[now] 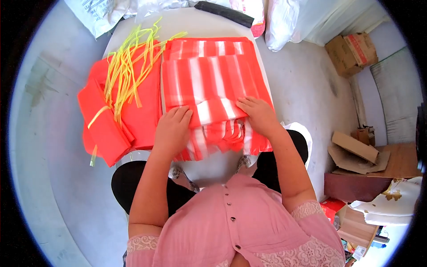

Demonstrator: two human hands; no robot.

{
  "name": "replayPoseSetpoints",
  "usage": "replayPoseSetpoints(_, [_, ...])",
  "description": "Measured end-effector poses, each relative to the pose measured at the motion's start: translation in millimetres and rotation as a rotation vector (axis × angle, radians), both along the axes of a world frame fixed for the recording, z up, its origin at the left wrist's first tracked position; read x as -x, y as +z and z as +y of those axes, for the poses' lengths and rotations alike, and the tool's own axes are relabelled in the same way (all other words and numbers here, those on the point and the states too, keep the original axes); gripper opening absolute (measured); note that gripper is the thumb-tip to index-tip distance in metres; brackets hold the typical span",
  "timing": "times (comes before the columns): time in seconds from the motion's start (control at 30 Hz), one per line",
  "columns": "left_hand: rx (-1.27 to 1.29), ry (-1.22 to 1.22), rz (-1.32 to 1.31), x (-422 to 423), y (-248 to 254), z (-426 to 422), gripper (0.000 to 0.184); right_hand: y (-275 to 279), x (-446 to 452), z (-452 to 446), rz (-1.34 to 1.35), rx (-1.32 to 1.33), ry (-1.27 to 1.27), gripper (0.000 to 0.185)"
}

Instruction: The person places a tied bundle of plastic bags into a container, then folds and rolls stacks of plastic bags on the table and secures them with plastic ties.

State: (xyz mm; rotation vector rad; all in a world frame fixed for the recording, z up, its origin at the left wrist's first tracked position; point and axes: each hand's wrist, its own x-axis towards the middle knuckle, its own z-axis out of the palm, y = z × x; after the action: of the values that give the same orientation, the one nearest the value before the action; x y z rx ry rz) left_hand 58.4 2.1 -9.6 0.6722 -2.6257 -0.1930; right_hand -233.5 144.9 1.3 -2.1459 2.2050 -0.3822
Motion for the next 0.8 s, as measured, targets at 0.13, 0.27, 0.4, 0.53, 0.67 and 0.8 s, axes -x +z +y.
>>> replayPoseSetpoints(0.13, [-0.023,-0.005,0.061,-2,2,-5,0.041,8,3,3,0.000,-0.069,-0.013,0.046])
replayPoseSetpoints(0.27, [-0.267,-0.042,0.174,-14,15,-7,0.031,42,3,19,-0.089,-0.184,-0.054,0.036])
replayPoseSetpoints(0.4, [-0.912,0.165,0.268,-22,9,-9,0.016,66,25,28,-0.480,-0.372,-0.209,0.017])
replayPoseSetpoints(0.53, [-0.955,0.279,0.366,-13,10,-16,0.021,58,40,9,-0.603,-0.348,-0.315,0.014])
replayPoseSetpoints(0.67, [-0.771,0.343,0.336,-4,10,-15,0.024,20,53,1,-0.818,-0.219,-0.381,0.016])
replayPoseSetpoints(0.8, [-0.680,0.359,0.305,1,13,-13,0.024,11,50,12,-1.031,-0.130,-0.448,0.031])
